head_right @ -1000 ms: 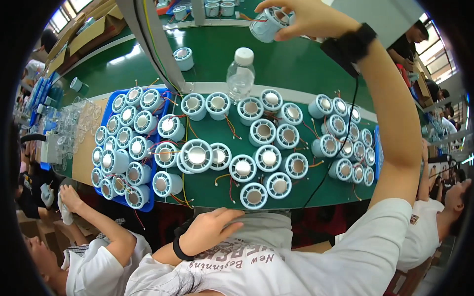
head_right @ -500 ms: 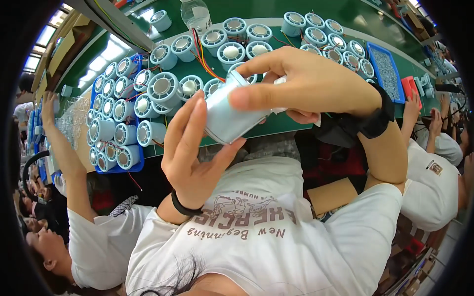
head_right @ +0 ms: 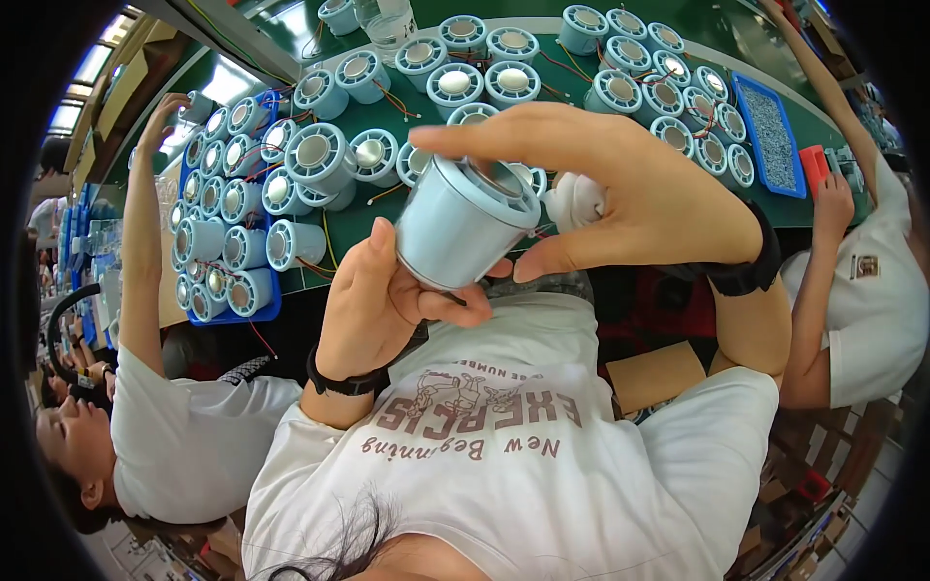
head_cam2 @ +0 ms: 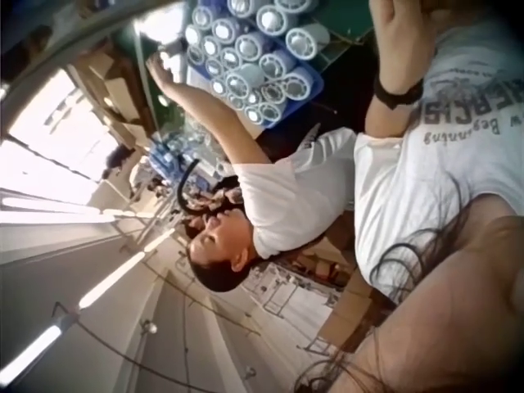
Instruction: The person picks up a motor, wipes the casing with a cloth, and places it into a box, repeating the process with several more motors.
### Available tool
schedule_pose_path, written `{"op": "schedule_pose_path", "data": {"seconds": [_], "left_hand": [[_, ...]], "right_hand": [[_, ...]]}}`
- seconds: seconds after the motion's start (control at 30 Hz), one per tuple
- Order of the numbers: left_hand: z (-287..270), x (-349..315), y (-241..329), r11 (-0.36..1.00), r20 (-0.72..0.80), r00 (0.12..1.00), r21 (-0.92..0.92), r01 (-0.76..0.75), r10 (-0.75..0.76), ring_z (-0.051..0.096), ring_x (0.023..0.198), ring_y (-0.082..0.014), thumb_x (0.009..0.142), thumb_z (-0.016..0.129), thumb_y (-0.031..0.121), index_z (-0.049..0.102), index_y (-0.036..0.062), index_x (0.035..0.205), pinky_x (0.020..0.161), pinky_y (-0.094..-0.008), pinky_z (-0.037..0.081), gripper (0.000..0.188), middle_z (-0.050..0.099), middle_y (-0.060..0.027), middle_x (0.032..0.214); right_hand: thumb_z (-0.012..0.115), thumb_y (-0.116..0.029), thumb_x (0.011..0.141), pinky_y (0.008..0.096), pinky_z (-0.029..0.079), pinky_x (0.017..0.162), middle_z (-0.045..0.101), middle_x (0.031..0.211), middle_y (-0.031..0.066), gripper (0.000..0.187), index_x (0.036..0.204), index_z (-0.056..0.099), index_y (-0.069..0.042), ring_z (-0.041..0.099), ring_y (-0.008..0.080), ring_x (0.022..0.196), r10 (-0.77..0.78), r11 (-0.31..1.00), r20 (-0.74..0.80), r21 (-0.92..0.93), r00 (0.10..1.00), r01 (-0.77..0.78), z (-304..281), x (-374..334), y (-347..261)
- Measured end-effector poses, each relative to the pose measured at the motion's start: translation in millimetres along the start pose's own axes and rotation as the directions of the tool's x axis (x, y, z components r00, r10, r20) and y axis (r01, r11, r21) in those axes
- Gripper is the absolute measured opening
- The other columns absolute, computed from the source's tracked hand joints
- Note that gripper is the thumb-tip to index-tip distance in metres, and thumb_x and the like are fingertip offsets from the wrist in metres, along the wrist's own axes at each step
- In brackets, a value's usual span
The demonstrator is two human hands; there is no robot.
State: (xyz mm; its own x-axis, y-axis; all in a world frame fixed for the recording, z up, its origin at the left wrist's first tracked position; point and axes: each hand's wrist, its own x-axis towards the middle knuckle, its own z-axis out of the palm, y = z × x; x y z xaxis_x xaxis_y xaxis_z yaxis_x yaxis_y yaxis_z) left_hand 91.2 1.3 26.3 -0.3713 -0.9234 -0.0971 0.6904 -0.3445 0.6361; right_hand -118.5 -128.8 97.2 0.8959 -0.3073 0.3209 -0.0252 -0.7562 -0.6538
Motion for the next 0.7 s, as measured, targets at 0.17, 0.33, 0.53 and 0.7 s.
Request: {"op": "schedule_pose_path", "data": {"seconds": [0.17, 0.33, 0.53, 0.7], "left_hand": [[-3, 8, -2, 0.983, 0.058, 0.987, -0.093, 0.156, -0.151, 0.065, 0.096, -0.0279, 0.102, 0.041, 0.038, 0.029, -0.0052, 0.143, 0.082, -0.0367, 0.057, 0.060, 0.059, -0.0243, 0.114], [4, -2, -10, 0.963, -0.141, 0.990, 0.264, 0.053, -0.015, 0.066, 0.092, -0.0274, 0.103, 0.037, 0.036, 0.027, -0.0006, 0.146, 0.082, -0.0367, 0.056, 0.057, 0.061, -0.0242, 0.111], [-8, -3, -10, 0.889, -0.171, 0.983, 0.457, 0.017, 0.070, 0.065, 0.093, -0.0264, 0.102, 0.039, 0.029, 0.029, -0.0003, 0.145, 0.081, -0.0355, 0.056, 0.053, 0.062, -0.0222, 0.110], [-15, -4, -13, 0.871, -0.126, 0.991, 0.491, 0.027, 0.041, 0.064, 0.094, -0.0197, 0.100, 0.047, 0.018, 0.034, 0.0004, 0.142, 0.083, -0.0305, 0.053, 0.048, 0.063, -0.0176, 0.110]], "right_hand": [[0.086, -0.021, 0.059, 0.0344, 0.045, 0.091, 0.062, 0.119, 0.0077, 0.075, 0.126, 0.057, -0.006, 0.058, 0.0229, 0.106, 0.157, 0.987, 0.072, -0.025, 0.985, -0.156, -3, -11, 0], [0.080, -0.011, 0.064, 0.0335, 0.046, 0.085, 0.063, 0.102, 0.0090, 0.061, 0.121, 0.058, -0.010, 0.059, 0.0264, 0.097, 0.515, 0.777, -0.178, -0.315, 0.838, -0.545, -5, -45, 5], [0.078, -0.009, 0.066, 0.0348, 0.047, 0.080, 0.057, 0.088, 0.0093, 0.059, 0.121, 0.057, -0.011, 0.059, 0.0262, 0.091, 0.655, 0.559, -0.357, -0.364, 0.666, -0.745, -4, -80, 53], [0.079, -0.012, 0.069, 0.0358, 0.048, 0.079, 0.057, 0.086, 0.0100, 0.057, 0.121, 0.057, -0.010, 0.059, 0.0268, 0.091, 0.636, 0.488, -0.457, -0.387, 0.622, -0.782, 12, -79, 66]]}}
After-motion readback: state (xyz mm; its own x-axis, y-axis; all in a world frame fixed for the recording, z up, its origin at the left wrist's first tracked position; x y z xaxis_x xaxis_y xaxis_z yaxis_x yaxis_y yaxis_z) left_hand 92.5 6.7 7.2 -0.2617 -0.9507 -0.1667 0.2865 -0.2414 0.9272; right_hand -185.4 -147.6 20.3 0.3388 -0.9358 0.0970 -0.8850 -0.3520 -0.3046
